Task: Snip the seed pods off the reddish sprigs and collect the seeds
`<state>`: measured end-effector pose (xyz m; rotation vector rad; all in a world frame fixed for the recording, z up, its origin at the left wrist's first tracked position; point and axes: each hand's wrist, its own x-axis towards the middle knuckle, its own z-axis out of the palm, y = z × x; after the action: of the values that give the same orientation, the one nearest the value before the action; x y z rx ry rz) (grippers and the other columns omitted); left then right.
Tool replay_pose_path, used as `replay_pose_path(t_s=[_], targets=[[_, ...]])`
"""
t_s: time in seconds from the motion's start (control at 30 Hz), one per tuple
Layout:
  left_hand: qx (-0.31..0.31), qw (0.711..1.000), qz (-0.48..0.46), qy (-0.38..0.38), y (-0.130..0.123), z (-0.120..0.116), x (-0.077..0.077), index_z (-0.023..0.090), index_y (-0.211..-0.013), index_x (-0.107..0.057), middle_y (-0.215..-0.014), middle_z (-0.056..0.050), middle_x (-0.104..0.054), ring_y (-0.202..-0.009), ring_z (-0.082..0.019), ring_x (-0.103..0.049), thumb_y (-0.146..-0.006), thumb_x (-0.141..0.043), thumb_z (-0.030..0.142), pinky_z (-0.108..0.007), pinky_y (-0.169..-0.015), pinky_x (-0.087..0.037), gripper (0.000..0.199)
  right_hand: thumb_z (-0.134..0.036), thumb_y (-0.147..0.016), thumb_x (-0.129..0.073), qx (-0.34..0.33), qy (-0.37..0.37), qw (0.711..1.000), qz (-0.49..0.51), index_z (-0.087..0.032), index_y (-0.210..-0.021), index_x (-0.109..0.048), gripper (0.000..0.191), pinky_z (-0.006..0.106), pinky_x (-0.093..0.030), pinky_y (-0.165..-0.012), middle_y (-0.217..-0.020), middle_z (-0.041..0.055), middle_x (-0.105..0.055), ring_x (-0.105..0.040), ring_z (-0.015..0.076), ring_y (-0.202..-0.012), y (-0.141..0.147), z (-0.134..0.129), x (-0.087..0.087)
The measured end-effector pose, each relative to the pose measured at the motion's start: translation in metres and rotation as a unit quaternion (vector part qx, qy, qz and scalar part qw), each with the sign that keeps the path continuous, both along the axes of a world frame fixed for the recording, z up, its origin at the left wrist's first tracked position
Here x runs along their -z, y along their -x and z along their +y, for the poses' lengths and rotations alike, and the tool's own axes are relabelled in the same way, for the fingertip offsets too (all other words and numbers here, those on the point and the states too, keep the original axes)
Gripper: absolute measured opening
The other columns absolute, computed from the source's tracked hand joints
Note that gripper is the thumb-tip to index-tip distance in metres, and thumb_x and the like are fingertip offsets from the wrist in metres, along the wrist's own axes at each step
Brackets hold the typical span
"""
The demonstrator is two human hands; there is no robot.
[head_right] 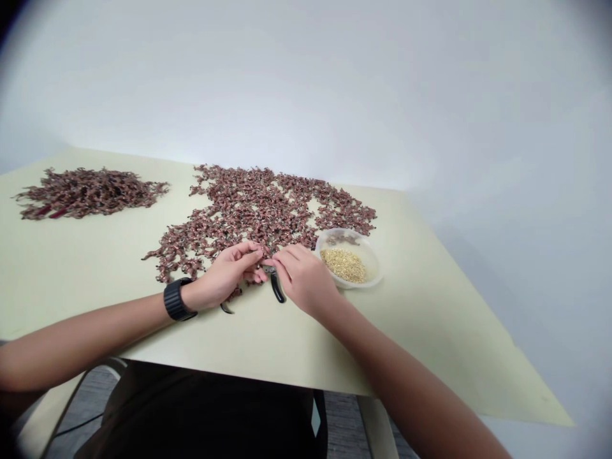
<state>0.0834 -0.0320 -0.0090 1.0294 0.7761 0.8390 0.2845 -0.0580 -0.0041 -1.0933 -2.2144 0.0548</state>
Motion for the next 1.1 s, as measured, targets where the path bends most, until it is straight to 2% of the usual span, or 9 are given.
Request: replay_pose_path(t_s=[0.13, 0.27, 0.43, 0.57, 0.8, 1.1], targets=[[-0.004, 1.000, -0.004, 0.003, 0.0004, 0.0001, -0.0004, 0.014, -0.098, -0.058, -0.082, -0.004, -0.070, -0.067, -0.011, -0.071, -0.092, -0.070, 0.036, -0.020, -0.064, -0.057, 0.025, -0.019, -0.100, -0.053, -0.012, -0.008, 1.000, -0.009, -0.019, -0.101, -0.069, 0.016, 0.041, -0.051, -0.089, -0.096, 0.0088, -0.072, -0.064, 0.0233, -0.092, 0.0003, -0.0003, 0.0030], [0.004, 1.000, 0.004, -0.004, 0.0001, 0.0010, -0.0037, 0.014, -0.098, -0.058, -0.080, -0.004, -0.071, -0.066, -0.011, -0.071, -0.092, -0.069, 0.037, -0.019, -0.064, -0.056, 0.027, -0.019, -0.099, -0.056, -0.005, -0.008, 0.999, 0.041, -0.021, -0.098, -0.070, 0.015, 0.039, -0.053, -0.086, -0.094, 0.0077, -0.073, -0.066, 0.0220, -0.089, -0.0010, -0.0005, 0.0023], [0.023, 0.999, 0.004, -0.023, 0.0006, -0.0004, -0.0057, 0.014, -0.101, -0.057, -0.096, -0.009, -0.075, -0.066, -0.010, -0.071, -0.093, -0.068, 0.038, -0.020, -0.064, -0.057, 0.027, -0.021, -0.095, -0.062, 0.053, 0.018, 0.990, 0.130, -0.022, -0.092, -0.073, 0.011, 0.034, -0.053, -0.073, -0.087, 0.0049, -0.074, -0.068, 0.0196, -0.079, 0.0006, -0.0030, -0.0014], [0.028, 0.999, 0.006, -0.017, 0.0002, -0.0032, -0.0059, 0.014, -0.103, -0.057, -0.101, -0.011, -0.076, -0.067, -0.011, -0.072, -0.093, -0.068, 0.038, -0.021, -0.066, -0.058, 0.028, -0.021, -0.092, -0.067, 0.064, 0.067, 0.978, 0.187, -0.023, -0.085, -0.075, 0.011, 0.032, -0.053, -0.069, -0.086, 0.0032, -0.076, -0.068, 0.0188, -0.078, 0.0032, -0.0040, -0.0024], [0.001, 1.000, 0.004, -0.023, -0.0002, -0.0005, -0.0024, 0.015, -0.102, -0.056, -0.100, -0.010, -0.076, -0.068, -0.011, -0.072, -0.093, -0.068, 0.039, -0.020, -0.064, -0.057, 0.028, -0.020, -0.094, -0.063, 0.056, 0.094, 0.978, 0.179, -0.023, -0.093, -0.078, 0.016, 0.033, -0.053, -0.074, -0.091, 0.0046, -0.076, -0.069, 0.0195, -0.084, 0.0003, 0.0000, 0.0037], [0.016, 0.993, 0.050, -0.110, 0.0042, -0.0035, -0.0032, 0.015, -0.105, -0.057, -0.070, -0.004, -0.072, -0.061, -0.012, -0.067, -0.095, -0.064, 0.047, -0.020, -0.061, -0.053, 0.034, -0.025, -0.091, -0.067, 0.070, 0.154, 0.968, 0.187, -0.023, -0.087, -0.077, 0.011, 0.029, -0.052, -0.063, -0.086, 0.0032, -0.075, -0.066, 0.0174, -0.076, 0.0008, -0.0032, -0.0031]])
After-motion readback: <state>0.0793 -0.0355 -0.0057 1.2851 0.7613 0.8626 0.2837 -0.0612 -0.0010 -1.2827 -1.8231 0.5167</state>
